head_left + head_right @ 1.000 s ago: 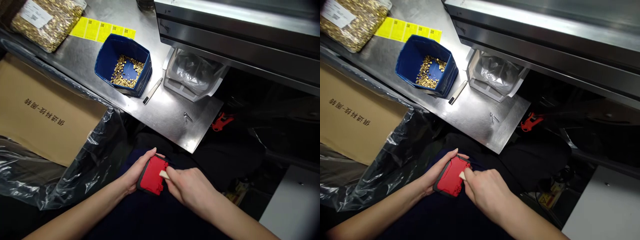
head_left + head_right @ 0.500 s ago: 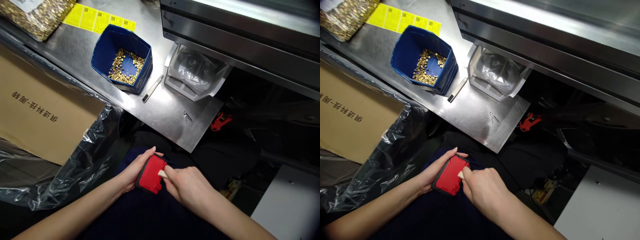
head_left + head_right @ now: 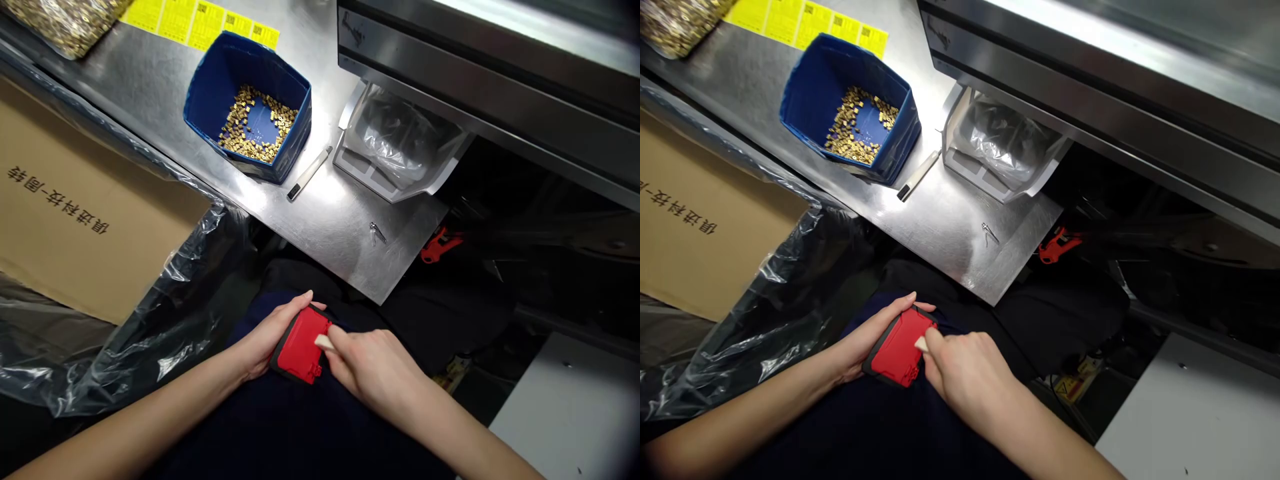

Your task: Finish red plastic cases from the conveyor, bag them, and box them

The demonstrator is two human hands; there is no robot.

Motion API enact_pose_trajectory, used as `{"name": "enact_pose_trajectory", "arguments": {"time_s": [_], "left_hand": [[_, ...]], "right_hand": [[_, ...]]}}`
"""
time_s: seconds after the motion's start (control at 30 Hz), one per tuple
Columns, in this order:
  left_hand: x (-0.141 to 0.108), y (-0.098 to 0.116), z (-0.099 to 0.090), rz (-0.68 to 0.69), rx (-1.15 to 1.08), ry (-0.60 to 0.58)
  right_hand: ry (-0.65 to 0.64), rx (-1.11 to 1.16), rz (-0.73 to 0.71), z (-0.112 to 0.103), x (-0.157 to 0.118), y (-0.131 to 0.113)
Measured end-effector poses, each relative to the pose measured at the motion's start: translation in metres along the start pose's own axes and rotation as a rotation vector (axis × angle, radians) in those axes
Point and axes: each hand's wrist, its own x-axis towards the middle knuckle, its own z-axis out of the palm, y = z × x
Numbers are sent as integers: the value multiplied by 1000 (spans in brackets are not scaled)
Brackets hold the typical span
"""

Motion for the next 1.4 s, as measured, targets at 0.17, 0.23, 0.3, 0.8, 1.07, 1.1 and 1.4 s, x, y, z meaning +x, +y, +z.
{"name": "enact_pose_trajectory", "arguments": {"time_s": [0.17,0.23,0.3,0.8,1.07,1.1,1.4], "left_hand": [[0,1,0,-9,-17,3],[0,2,0,-8,-16,-2],[-1,3,0,-8,-21,-12],[4,3,-7,-48,-100,-70],[6,1,-6,-43,-113,-56],[5,1,-4,-39,-93,-43],[-1,7,3,-22,-70,17]], "right_hand": [[21,-13,11,0,2,0],[4,-5,21,0,2,0],[-5,3,-8,0,1,0],[-22,32,-89,-4,-2,9],[-16,32,-135,-5,1,7],[-15,31,-144,-5,2,8],[1,62,-77,-5,4,15]]}}
